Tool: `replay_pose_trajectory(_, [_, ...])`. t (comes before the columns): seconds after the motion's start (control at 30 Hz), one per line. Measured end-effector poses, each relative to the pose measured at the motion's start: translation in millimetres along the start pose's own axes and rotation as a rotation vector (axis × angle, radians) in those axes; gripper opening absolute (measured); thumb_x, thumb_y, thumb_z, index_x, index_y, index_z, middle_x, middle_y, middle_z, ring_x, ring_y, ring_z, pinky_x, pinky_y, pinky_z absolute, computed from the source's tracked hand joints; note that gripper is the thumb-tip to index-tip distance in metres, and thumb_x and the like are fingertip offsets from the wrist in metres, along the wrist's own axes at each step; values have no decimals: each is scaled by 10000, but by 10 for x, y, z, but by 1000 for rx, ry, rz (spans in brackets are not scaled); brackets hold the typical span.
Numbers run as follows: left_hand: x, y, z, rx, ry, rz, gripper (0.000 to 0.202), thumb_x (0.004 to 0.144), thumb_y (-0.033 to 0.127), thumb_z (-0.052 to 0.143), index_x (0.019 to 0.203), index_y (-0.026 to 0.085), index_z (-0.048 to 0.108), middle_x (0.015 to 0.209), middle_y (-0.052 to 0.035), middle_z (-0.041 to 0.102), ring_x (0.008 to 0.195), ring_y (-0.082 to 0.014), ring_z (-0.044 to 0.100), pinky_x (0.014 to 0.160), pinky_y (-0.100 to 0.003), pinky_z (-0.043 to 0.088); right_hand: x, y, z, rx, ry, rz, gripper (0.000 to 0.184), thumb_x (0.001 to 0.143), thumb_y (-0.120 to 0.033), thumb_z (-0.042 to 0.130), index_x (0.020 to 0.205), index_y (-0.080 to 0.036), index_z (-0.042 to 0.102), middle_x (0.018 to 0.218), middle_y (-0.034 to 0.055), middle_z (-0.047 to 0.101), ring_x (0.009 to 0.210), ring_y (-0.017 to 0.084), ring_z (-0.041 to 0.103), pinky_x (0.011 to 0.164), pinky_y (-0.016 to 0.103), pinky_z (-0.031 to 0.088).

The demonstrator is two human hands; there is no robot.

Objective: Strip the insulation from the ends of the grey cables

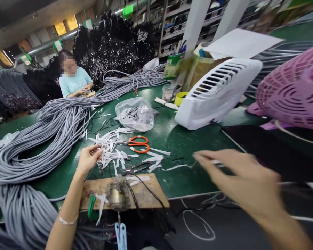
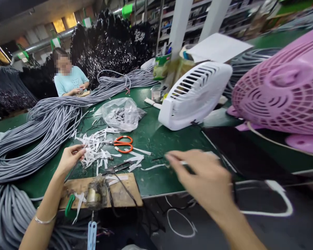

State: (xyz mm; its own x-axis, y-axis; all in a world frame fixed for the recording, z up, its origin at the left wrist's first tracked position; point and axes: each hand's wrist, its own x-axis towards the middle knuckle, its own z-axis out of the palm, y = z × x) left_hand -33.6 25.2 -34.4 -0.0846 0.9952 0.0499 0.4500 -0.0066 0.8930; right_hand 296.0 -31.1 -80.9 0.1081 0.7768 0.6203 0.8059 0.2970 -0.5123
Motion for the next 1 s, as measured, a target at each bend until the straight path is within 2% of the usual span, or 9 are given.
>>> replay_pose_trajectory(0.07, [50, 33, -18, 5, -14, 19, 380, 599, 334, 625, 857, 58, 667, 489, -1, 550, 428, -110, 478, 457, -234, 391, 103, -316, 268, 163, -183, -332, 242, 853, -323, 437, 762, -232, 643, 708, 29, 650, 656, 192, 585, 629, 350, 451])
replay_pose_trajectory(0.13, [108, 45, -15, 20, -11, 39, 307, 609, 297, 623, 812, 72, 672, 505, -5, 561, 427, -108, 478, 452, -228, 380, 194, -528, 524, 201, -399, -487, 228, 854, -220, 441, 790, -213, 660, 754, 24, 673, 723, 179, 599, 681, 330, 469])
replay_pose_trajectory(0.23, [155, 10, 26, 38, 34, 82, 214, 660, 263, 587, 775, 106, 674, 585, -21, 605, 499, -118, 506, 493, -222, 381, 307, -742, 798, 85, -627, -481, 184, 835, -181, 491, 794, -182, 671, 781, 44, 673, 783, 186, 592, 751, 328, 457])
replay_pose_trajectory(0.4, [39, -75, 122, 18, 102, 158, 192, 726, 263, 547, 817, 140, 664, 797, -43, 648, 645, -125, 537, 583, -214, 398, 445, -1015, 1045, -123, -773, -414, 154, 822, -164, 506, 824, -152, 660, 826, 84, 657, 832, 216, 577, 725, 310, 423])
replay_pose_trajectory(0.53, [-81, -38, 140, -184, 73, 161, 227, 704, 255, 591, 897, 146, 640, 902, -54, 648, 548, -86, 513, 506, -196, 385, 432, -1073, 1169, -170, -765, -401, 142, 799, -112, 492, 755, -139, 625, 799, 104, 633, 776, 215, 567, 672, 297, 392])
replay_pose_trajectory(0.63, [-121, 36, 126, -366, 50, 185, 312, 668, 219, 618, 972, 153, 624, 950, -64, 647, 662, -111, 570, 565, -196, 419, 391, -1026, 1210, -200, -714, -364, 169, 789, -59, 433, 786, -128, 587, 772, 113, 613, 736, 206, 555, 637, 286, 373])
replay_pose_trajectory(0.77, [-138, 91, 116, -520, 2, 115, 328, 617, 290, 680, 897, 120, 654, 761, -54, 648, 621, -115, 557, 527, -196, 395, 440, -971, 1205, -174, -663, -348, 180, 774, -49, 405, 856, -136, 540, 799, 99, 608, 721, 185, 562, 630, 267, 384])
replay_pose_trajectory(0.87, [-143, 79, 124, -536, 17, 61, 365, 611, 389, 693, 821, 92, 675, 593, -5, 574, 433, -50, 392, 417, -185, 284, 590, -1013, 1148, 66, -583, -235, 94, 819, -228, 437, 787, -167, 501, 714, 46, 581, 642, 155, 542, 589, 250, 401])
replay_pose_trajectory(1.0, [-157, 58, 121, -474, -7, 85, 430, 668, 490, 633, 758, 75, 699, 465, 51, 406, 391, -26, 247, 387, -185, 176, 822, -1203, 1021, 546, -481, -80, 289, 820, -419, 396, 716, -174, 506, 536, -29, 438, 476, 95, 395, 466, 211, 336])
